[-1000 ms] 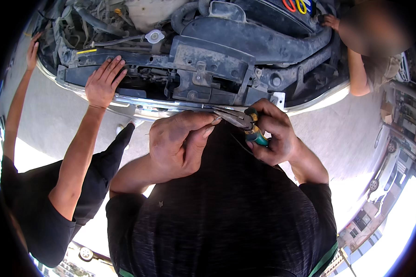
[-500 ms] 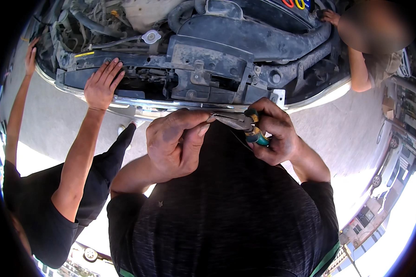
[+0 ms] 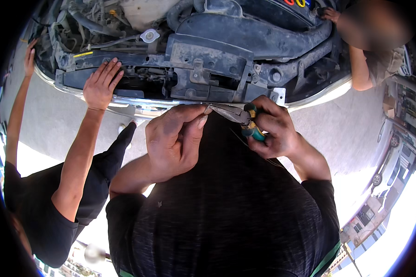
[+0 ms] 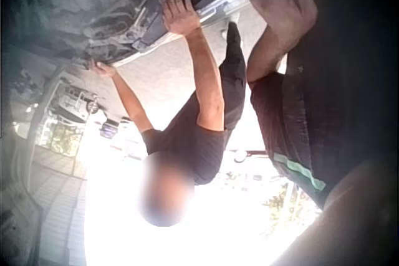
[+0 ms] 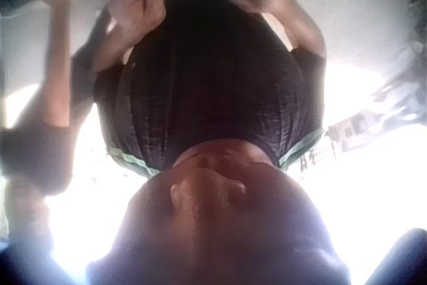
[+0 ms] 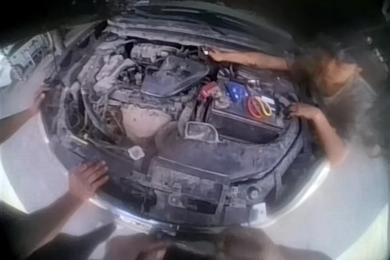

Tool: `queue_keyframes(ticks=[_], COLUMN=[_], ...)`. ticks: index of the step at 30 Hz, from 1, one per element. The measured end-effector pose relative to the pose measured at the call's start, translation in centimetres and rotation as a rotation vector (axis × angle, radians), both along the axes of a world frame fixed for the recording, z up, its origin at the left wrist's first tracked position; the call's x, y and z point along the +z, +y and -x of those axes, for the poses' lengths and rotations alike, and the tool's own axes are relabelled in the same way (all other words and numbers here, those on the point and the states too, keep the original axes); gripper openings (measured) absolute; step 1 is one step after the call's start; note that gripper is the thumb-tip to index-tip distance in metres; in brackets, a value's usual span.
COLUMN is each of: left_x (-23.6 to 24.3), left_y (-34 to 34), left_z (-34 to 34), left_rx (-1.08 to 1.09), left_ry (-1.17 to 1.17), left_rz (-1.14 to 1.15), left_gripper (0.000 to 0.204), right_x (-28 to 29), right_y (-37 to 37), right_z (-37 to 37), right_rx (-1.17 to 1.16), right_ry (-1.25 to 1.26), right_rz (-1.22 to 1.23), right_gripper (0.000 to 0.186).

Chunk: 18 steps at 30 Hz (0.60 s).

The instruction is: The person works on a car engine with two others, using pliers and a wire to manipulate components near the battery and radiator. The person retrieves a wire from a plastic bag, bends it with pliers, and inserts it into the engine bay while others assist.

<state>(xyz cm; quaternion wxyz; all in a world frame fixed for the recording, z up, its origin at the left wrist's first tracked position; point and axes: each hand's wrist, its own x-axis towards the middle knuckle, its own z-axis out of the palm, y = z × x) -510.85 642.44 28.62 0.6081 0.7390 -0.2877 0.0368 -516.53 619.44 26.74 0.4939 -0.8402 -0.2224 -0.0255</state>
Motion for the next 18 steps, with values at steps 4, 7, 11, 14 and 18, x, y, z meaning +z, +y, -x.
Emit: queue_keyframes(ticks=[4, 7, 11, 14, 18], left_x=[-0.4, -0.9, -0.8, -1.0, -1.0], left_y=[0.0, -0.3, -0.3, -0.1, -0.2], left_z=[0.4, 0.3, 0.1, 0.0, 0.0], left_rx=[0.05, 0.059, 0.051, 0.033, -0.01], left_ry=[0.148, 0.144, 0.131, 0.095, 0.051], left_rz=[-0.066, -0.054, -0.06, -0.042, -0.003], left_gripper=[0.014, 0.014, 0.013, 0.013, 0.014], right_x=[-0.2, -0.5, -1.3, -1.9, 0.6], right_y=[0.1, 0.0, -0.4, 0.0, 0.1], right_z=[-0.3, -0.4, -0.3, 0.5, -0.4], right_rx=[-0.046, -0.086, -0.128, -0.206, -0.048], right_ry=[-0.027, -0.057, -0.022, 0.109, 0.319], right_rz=[0.131, 0.206, 0.121, -0.054, 0.121], right_gripper=[0.021, 0.024, 0.033, 0.047, 0.068])
